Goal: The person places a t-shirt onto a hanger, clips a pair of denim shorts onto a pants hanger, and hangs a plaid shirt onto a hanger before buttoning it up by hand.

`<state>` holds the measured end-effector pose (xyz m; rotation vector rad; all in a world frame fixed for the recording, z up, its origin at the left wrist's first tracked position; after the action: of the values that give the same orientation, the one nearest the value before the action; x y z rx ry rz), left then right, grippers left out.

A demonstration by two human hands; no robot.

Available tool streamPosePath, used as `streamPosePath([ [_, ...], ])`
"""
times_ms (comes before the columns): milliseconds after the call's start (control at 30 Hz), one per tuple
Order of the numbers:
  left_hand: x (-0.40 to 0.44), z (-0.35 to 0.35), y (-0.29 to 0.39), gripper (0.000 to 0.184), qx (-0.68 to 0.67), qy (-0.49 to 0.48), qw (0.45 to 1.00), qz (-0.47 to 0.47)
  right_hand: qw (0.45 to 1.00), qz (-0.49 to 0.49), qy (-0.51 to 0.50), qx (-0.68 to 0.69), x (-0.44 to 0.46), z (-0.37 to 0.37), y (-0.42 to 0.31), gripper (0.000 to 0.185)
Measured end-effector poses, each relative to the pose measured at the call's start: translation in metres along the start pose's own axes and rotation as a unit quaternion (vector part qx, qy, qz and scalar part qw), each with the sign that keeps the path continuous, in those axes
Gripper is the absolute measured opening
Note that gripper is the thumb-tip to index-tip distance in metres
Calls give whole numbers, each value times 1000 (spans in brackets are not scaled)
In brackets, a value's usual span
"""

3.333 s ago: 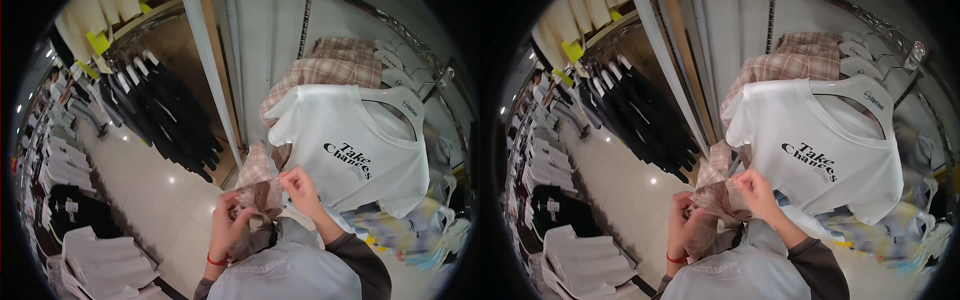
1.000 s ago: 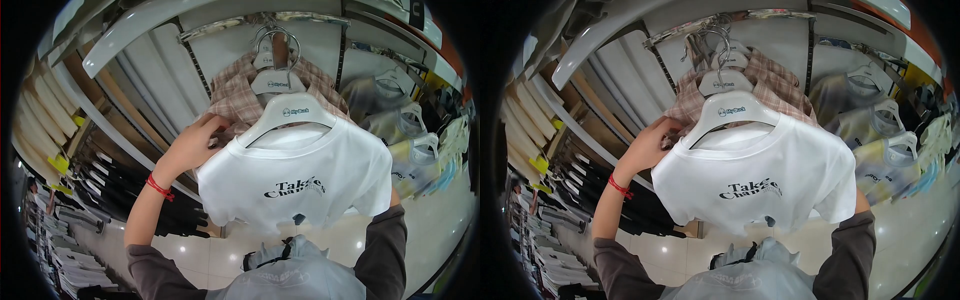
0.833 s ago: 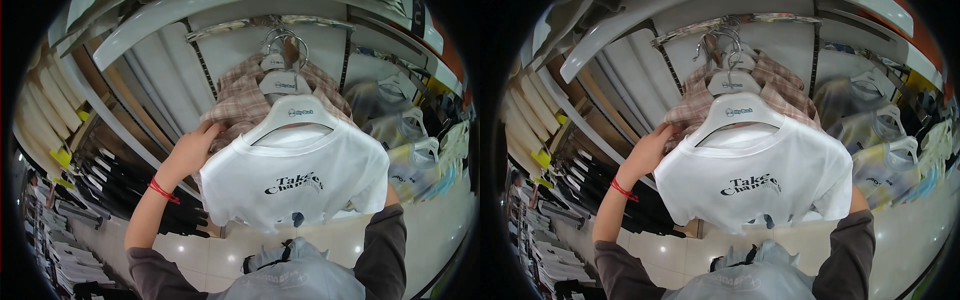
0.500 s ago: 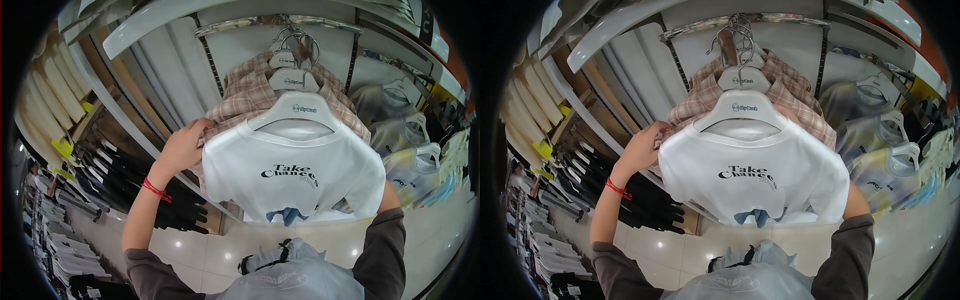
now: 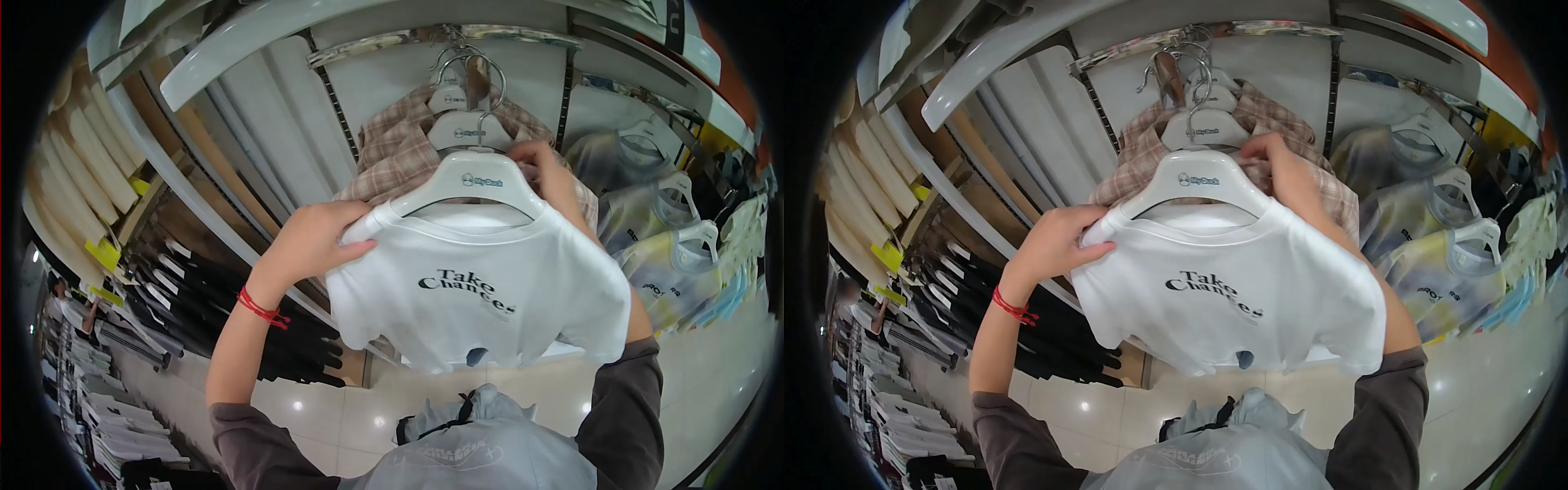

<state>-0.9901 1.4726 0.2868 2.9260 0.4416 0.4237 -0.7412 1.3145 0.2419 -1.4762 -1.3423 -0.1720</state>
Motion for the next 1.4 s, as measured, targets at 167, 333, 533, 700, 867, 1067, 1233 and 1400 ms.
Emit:
streamPosePath([
  [167,1,-13,-3,33,13,2,1000,-8,976,-125,32,-178,-9,-38,-9,36],
  [333,3,-11,-8,38,61,40,997,25,1000,7,-30,-4,-9,-46,-4,28],
  [533,6,-12,-26,41,71,177,981,49,897,179,43,403,-10,-34,-22,32],
  [700,8,-9,-28,36,237,165,957,-12,978,3,-162,133,-5,-40,-23,45],
  [867,15,-10,-29,26,286,119,948,-67,947,76,-286,121,-1,-54,-30,44],
  [1067,20,-1,-52,18,201,120,970,-72,913,190,-360,-40,-49,-35,28,32],
  [1233,26,2,-67,20,143,195,963,-115,966,121,-204,105,-55,-26,35,21],
  [1400,34,5,-92,21,14,166,966,-199,898,246,-80,356,-49,-19,8,16],
])
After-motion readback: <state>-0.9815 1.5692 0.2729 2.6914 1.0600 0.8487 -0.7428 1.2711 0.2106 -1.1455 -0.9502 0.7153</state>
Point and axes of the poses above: each hand's wrist, its own x-axis towards the middle knuckle, its own z-axis out of the palm, y = z × x, the point moved 2 cm from there along x, towards the middle knuckle, and after that the axes turned 8 degrees about -z, right-handed, at the moved point
